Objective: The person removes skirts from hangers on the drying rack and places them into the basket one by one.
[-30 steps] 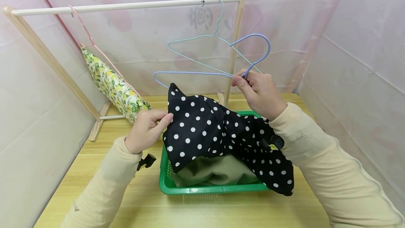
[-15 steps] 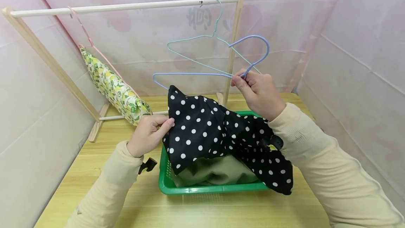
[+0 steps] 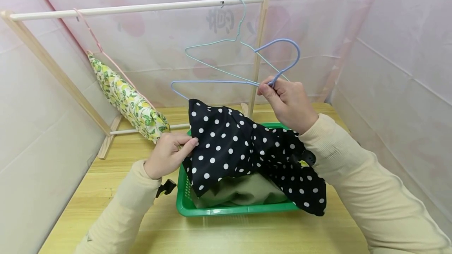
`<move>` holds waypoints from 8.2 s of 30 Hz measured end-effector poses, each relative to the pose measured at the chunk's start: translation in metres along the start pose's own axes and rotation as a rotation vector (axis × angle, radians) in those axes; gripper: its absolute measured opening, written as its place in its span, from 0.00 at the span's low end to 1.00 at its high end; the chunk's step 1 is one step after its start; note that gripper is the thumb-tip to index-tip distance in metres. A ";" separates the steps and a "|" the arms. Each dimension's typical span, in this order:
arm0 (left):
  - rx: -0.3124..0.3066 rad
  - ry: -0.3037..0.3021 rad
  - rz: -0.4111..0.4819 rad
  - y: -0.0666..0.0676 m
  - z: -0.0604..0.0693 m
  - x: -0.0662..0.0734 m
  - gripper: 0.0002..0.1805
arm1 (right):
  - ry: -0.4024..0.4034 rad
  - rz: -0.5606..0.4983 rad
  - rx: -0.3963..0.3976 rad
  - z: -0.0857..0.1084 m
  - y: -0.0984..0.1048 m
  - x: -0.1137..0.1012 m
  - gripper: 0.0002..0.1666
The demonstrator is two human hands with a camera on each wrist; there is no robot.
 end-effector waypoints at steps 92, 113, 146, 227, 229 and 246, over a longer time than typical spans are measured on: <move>-0.074 -0.123 0.090 0.006 0.041 0.007 0.18 | -0.078 0.066 -0.032 0.017 -0.028 0.029 0.12; -0.197 0.152 -0.109 0.002 0.050 -0.035 0.21 | -0.136 0.098 -0.011 0.017 -0.012 0.039 0.15; -0.216 0.359 -0.390 -0.018 -0.067 -0.026 0.22 | -0.083 0.016 -0.025 0.018 -0.016 0.009 0.14; 0.029 0.163 -0.084 0.001 -0.015 -0.019 0.10 | -0.089 0.055 0.005 0.016 -0.015 0.014 0.08; 0.032 0.163 -0.069 0.002 -0.013 -0.020 0.09 | -0.091 0.056 0.002 0.017 -0.016 0.016 0.08; 0.068 0.243 -0.016 0.017 0.004 -0.035 0.07 | -0.092 0.036 -0.008 0.020 -0.018 0.021 0.08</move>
Point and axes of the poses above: each hand's wrist, its own z-axis away from the middle knuckle, its own y-axis out of the back of the hand, x = y × z, the point moved 9 cm from there along -z, towards the middle knuckle, and after that the axes turned 14 degrees about x, right-handed, at the moved point
